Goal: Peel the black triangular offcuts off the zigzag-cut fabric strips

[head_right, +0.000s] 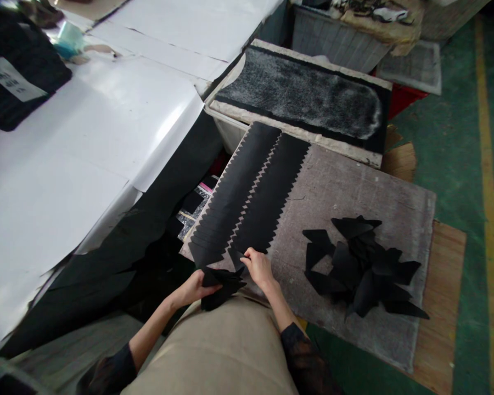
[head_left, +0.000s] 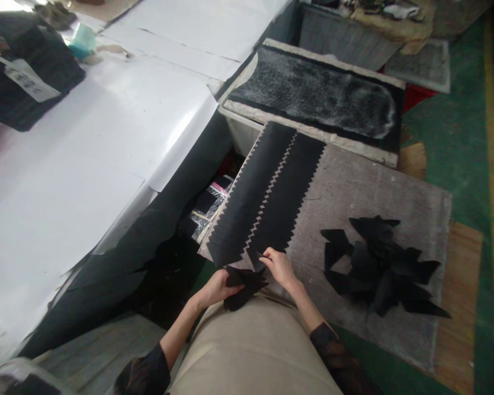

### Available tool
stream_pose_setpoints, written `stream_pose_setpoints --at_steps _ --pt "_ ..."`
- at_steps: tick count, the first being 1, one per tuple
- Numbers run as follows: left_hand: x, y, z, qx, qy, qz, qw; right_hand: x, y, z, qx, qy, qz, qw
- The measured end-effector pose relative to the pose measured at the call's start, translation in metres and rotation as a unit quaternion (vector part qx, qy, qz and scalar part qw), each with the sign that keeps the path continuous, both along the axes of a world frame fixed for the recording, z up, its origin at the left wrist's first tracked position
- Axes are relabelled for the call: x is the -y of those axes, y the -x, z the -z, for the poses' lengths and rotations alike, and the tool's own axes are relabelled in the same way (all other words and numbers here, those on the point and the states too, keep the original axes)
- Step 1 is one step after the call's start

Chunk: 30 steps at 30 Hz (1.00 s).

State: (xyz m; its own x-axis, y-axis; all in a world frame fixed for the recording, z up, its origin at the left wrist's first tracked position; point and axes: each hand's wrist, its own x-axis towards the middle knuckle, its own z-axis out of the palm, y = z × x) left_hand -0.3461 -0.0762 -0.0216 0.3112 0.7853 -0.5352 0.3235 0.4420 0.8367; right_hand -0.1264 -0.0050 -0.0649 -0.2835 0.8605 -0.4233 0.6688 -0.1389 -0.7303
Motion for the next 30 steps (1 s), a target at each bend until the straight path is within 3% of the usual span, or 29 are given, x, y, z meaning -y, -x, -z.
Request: stream_pose_setpoints --at_steps 5,11,30 --pt "-0.007 -0.003 -0.005 -0.016 -0.049 0.031 0.998 -0.001 -0.002 0.004 -0.033 0.019 -0.01 0.999" --pt "-0.009 -0.002 -0.008 -0.032 -0.059 0.042 0.997 -0.004 -0.001 0.004 -0.093 0.059 -0.005 0.994" --pt "-0.018 -0.008 0.004 -0.023 -0.084 0.025 0.996 -0.006 0.004 -0.003 0.046 0.028 -0.022 0.998"
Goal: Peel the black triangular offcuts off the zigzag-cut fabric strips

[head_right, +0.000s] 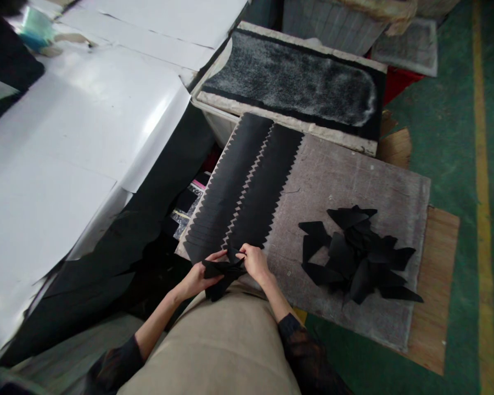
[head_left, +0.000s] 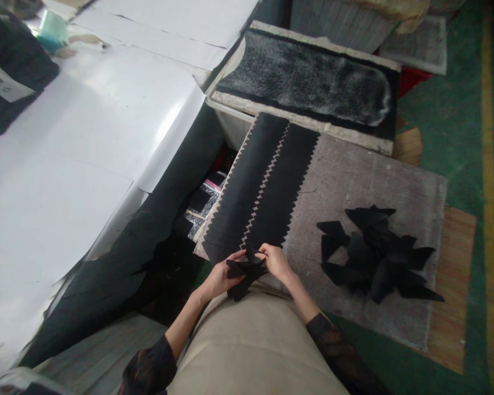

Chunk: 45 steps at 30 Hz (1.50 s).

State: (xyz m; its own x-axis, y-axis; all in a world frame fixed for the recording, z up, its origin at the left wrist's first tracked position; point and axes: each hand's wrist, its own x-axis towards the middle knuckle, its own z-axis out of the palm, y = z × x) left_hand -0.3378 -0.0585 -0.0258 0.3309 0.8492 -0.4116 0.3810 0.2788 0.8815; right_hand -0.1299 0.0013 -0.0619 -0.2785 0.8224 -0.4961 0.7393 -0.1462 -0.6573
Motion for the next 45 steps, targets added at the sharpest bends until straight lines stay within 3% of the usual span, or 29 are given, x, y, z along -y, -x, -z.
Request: stream_pose_setpoints --at_steps 6,12,27,35,38,41,45 --pt "-0.001 0.001 0.002 0.0 -0.002 0.001 1.0 0.012 -0.017 -0.004 0.042 -0.006 0.035 0.998" --pt "-0.004 0.002 0.003 -0.027 -0.005 0.011 1.0 0.024 -0.038 -0.007 0.017 0.04 0.098 0.994" --pt "-0.006 0.0 0.004 -0.042 0.009 -0.004 0.999 0.026 -0.032 -0.002 0.163 0.012 0.126 0.978" --pt "-0.006 0.004 0.01 0.004 0.106 -0.098 0.99 0.028 -0.039 -0.013 0.205 0.009 0.117 0.972" --pt "-0.008 0.002 0.003 0.031 0.12 -0.11 0.986 0.03 -0.036 -0.031 0.162 -0.042 0.127 0.978" --pt "-0.011 -0.004 -0.006 0.063 0.142 -0.126 0.98 0.029 -0.021 -0.055 0.016 -0.096 0.137 0.986" --pt "-0.011 -0.012 -0.01 0.085 0.144 -0.122 0.978 0.03 0.006 -0.074 -0.119 -0.107 0.066 0.985"
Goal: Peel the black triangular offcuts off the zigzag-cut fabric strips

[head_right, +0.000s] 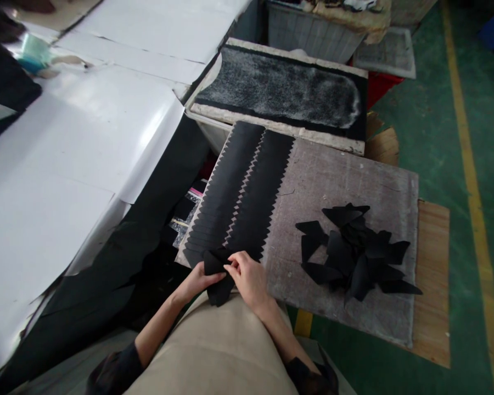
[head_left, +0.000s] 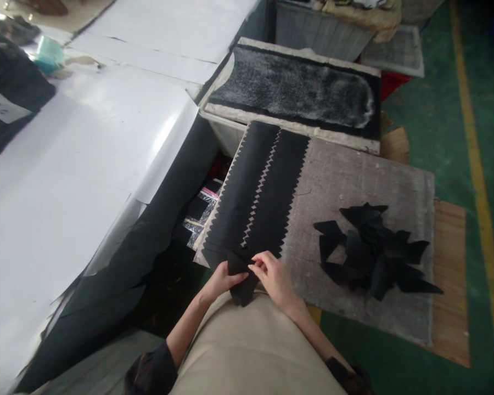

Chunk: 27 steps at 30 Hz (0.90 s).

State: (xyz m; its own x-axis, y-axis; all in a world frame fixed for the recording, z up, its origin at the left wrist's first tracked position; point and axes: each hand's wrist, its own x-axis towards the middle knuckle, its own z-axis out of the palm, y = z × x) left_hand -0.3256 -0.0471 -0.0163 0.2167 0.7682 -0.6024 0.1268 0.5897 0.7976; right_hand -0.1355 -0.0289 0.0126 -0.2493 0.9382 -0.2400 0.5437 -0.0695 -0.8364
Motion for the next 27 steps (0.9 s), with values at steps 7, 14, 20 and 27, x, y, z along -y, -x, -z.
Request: stream_pose_setpoints --at_steps 7,14,20,27 --pt "0.004 -0.007 0.007 0.003 -0.009 0.016 1.0 0.001 0.021 0.001 0.0 -0.001 -0.005 1.0" --pt "0.008 -0.008 0.008 -0.003 0.025 -0.011 1.0 0.002 0.015 0.009 -0.139 0.102 0.111 0.979" --pt "0.011 -0.005 -0.001 0.048 0.041 -0.036 0.997 0.003 0.006 0.015 -0.232 0.128 0.225 0.938" --pt "0.012 -0.002 -0.004 0.077 0.055 -0.089 0.991 0.014 -0.002 0.032 -0.265 0.166 0.191 0.931"
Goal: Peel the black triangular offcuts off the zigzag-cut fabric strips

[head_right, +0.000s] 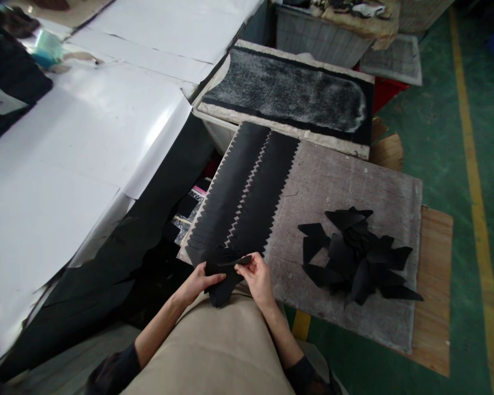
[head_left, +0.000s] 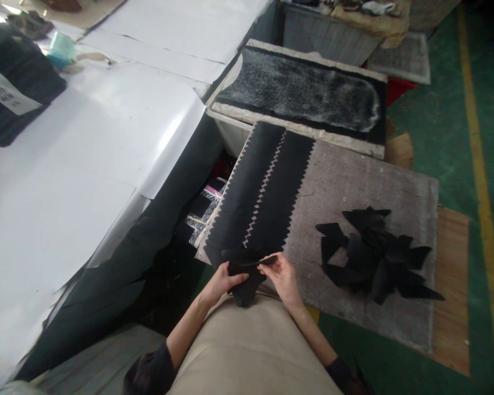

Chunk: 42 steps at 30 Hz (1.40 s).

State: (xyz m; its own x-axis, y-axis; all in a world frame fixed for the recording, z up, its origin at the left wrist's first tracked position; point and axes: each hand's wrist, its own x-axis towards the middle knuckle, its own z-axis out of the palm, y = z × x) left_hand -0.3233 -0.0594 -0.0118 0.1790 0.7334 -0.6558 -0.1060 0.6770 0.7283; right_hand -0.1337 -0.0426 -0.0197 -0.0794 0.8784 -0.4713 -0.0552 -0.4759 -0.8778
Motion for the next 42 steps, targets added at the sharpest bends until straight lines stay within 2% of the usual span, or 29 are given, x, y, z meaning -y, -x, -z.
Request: stream_pose_setpoints --at_steps 2,6,8,13,18,20,23,25,27,30,32,34,36,38,42 --pt "0.001 0.001 0.002 -0.01 -0.001 -0.008 1.0 0.004 -0.004 0.003 0.044 -0.016 -0.027 0.999" --pt "0.007 0.01 0.005 -0.028 0.008 -0.051 0.998 0.006 -0.02 -0.003 0.197 -0.026 -0.026 0.98" --pt "0.009 0.017 0.006 -0.023 0.013 -0.081 0.996 0.004 -0.029 -0.006 0.237 -0.043 -0.033 0.97" --pt "0.011 0.033 0.003 -0.027 0.022 -0.136 0.99 0.0 -0.039 0.003 0.155 -0.044 -0.034 0.986" --pt "0.014 0.031 -0.001 0.008 0.041 -0.153 0.987 0.005 -0.03 0.02 0.175 -0.017 0.013 0.984" --pt "0.015 0.024 -0.003 0.023 0.045 -0.129 0.99 0.008 -0.021 0.022 0.185 -0.016 0.04 0.982" --pt "0.016 0.014 -0.005 0.029 0.034 -0.031 0.999 0.014 -0.006 0.026 0.15 -0.018 0.062 0.987" --pt "0.015 0.01 -0.006 0.004 0.007 0.049 0.999 0.02 0.0 0.03 0.08 -0.01 0.046 0.996" --pt "0.014 0.01 -0.008 -0.066 -0.039 0.122 0.99 0.025 -0.002 0.034 0.026 0.009 0.012 1.0" --pt "0.013 0.014 -0.012 -0.183 -0.14 0.229 0.946 0.029 -0.015 0.035 0.045 0.018 -0.086 0.995" --pt "0.011 0.016 -0.015 -0.22 -0.196 0.292 0.91 0.028 -0.024 0.031 0.089 -0.002 -0.17 0.981" --pt "0.008 0.014 -0.018 -0.242 -0.219 0.341 0.881 0.024 -0.029 0.026 0.119 -0.035 -0.236 0.964" --pt "0.006 0.011 -0.02 -0.264 -0.223 0.362 0.865 0.02 -0.03 0.023 0.137 -0.067 -0.282 0.947" --pt "0.005 0.009 -0.02 -0.273 -0.22 0.35 0.869 0.015 -0.027 0.025 0.156 -0.078 -0.29 0.941" --pt "0.007 0.018 -0.016 -0.269 -0.207 0.302 0.891 0.009 -0.021 0.038 0.187 -0.007 -0.221 0.957"
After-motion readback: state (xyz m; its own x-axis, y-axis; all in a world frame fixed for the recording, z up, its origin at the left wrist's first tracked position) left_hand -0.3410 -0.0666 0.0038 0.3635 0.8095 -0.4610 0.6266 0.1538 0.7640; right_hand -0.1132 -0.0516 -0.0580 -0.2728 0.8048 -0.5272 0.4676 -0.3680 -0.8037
